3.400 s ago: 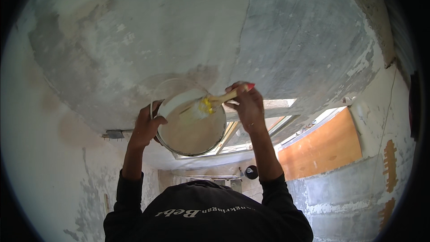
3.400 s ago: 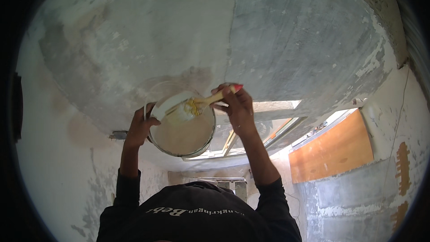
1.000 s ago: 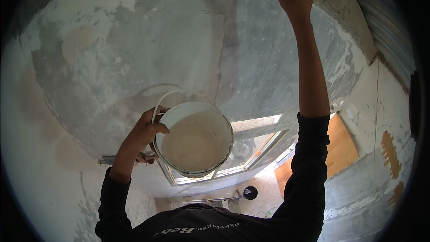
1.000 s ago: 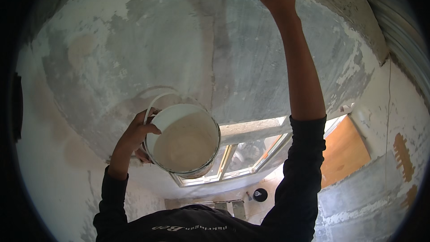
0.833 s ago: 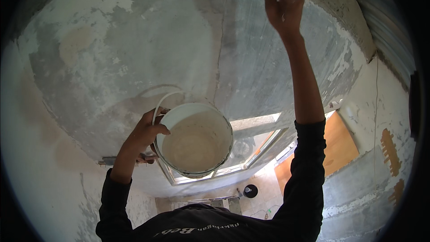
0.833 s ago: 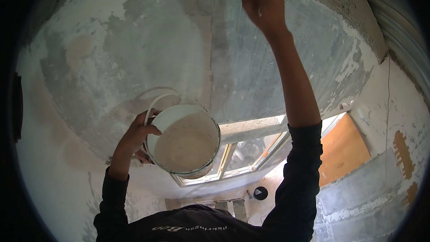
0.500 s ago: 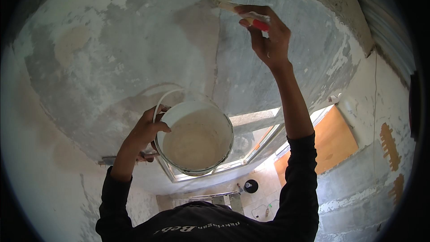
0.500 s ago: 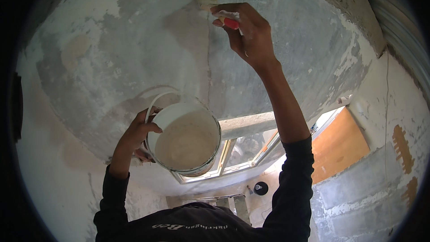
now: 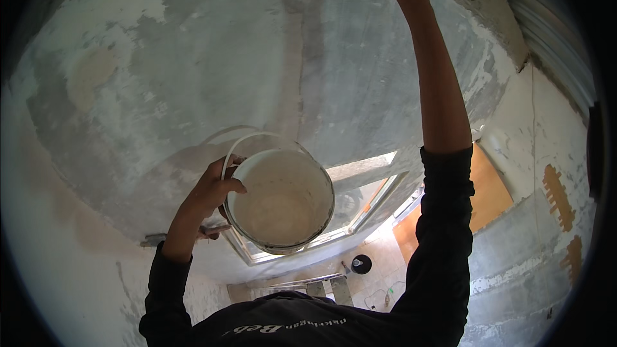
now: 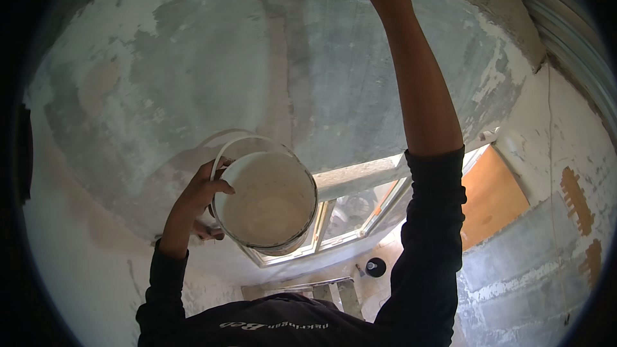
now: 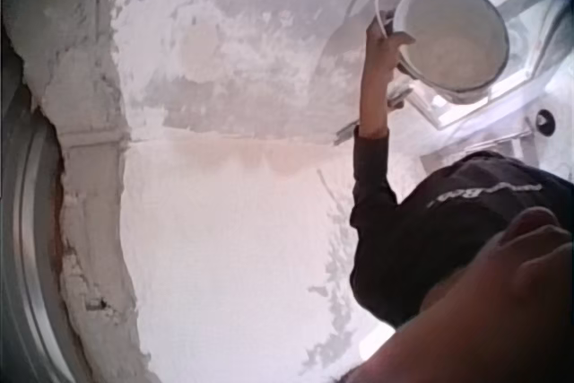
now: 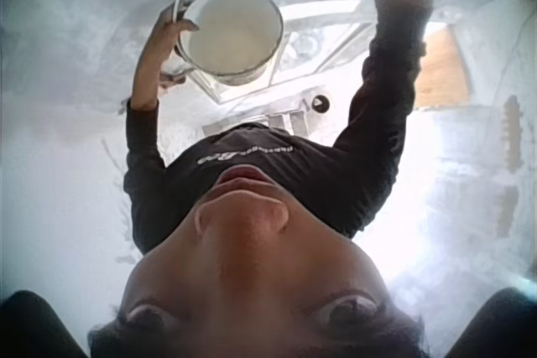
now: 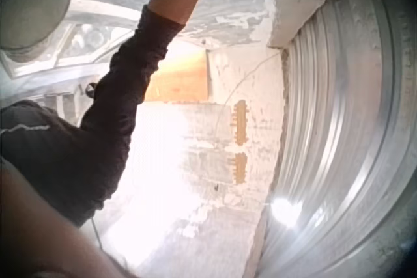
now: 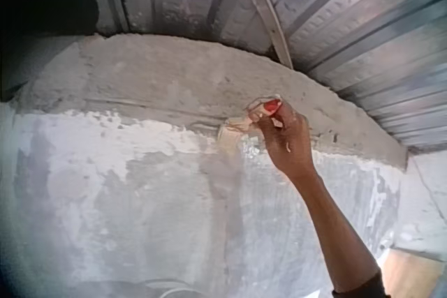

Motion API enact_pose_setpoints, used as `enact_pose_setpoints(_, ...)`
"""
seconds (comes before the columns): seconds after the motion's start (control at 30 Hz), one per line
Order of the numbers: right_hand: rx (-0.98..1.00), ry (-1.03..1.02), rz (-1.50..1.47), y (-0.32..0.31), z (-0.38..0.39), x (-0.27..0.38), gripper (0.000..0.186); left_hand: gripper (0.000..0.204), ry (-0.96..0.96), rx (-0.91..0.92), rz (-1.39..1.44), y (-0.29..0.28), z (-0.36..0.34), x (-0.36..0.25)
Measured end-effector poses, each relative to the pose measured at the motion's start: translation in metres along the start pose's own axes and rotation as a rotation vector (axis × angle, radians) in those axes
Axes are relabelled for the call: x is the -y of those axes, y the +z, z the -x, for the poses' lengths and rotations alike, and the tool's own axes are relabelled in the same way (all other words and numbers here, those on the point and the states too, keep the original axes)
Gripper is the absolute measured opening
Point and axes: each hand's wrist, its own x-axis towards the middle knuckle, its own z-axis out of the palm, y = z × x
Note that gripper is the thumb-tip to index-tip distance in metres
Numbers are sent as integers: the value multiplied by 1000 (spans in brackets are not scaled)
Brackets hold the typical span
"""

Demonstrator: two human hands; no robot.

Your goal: The person paints the ceiling of a room using a brush, frequently dipping it into a bucket of paint held in the other hand.

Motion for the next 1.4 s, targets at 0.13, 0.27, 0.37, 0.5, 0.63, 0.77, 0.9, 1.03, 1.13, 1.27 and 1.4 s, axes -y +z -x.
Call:
enact_pose_setpoints(0.13,-50,-180,65,5,-15,5,7,58,19,52,12,-3,-6,5)
enact_pose_setpoints(0.27,77,-68,64,-8,8,42,8,57,10,48,-3,-3,-10,10)
enact_pose_setpoints(0.37,44,-294,164,9,41,33,15,52,117,69,25,-3,-14,21)
enact_pose_setpoints(0.5,191,-93,92,7,101,55,28,47,115,35,61,-3,-4,17)
enact_pose_setpoints(0.63,218,46,69,-1,147,71,35,38,154,11,23,-4,-1,18)
enact_pose_setpoints(0.77,226,23,53,-7,177,77,38,36,133,-34,77,4,6,11)
enact_pose_setpoints(0.9,222,41,100,-25,156,76,37,34,114,-43,48,5,5,14)
enact_pose_setpoints(1.03,57,-6,94,-27,114,50,33,31,102,-22,50,9,1,17)
enact_pose_setpoints(1.13,-123,-121,-41,-16,106,30,32,29,102,-14,104,12,-2,24)
enact_pose_setpoints(1.27,124,-24,131,-2,129,39,27,29,58,-41,99,11,0,31)
enact_pose_setpoints(1.4,245,-22,197,1,179,47,25,31,82,-69,141,15,-6,42)
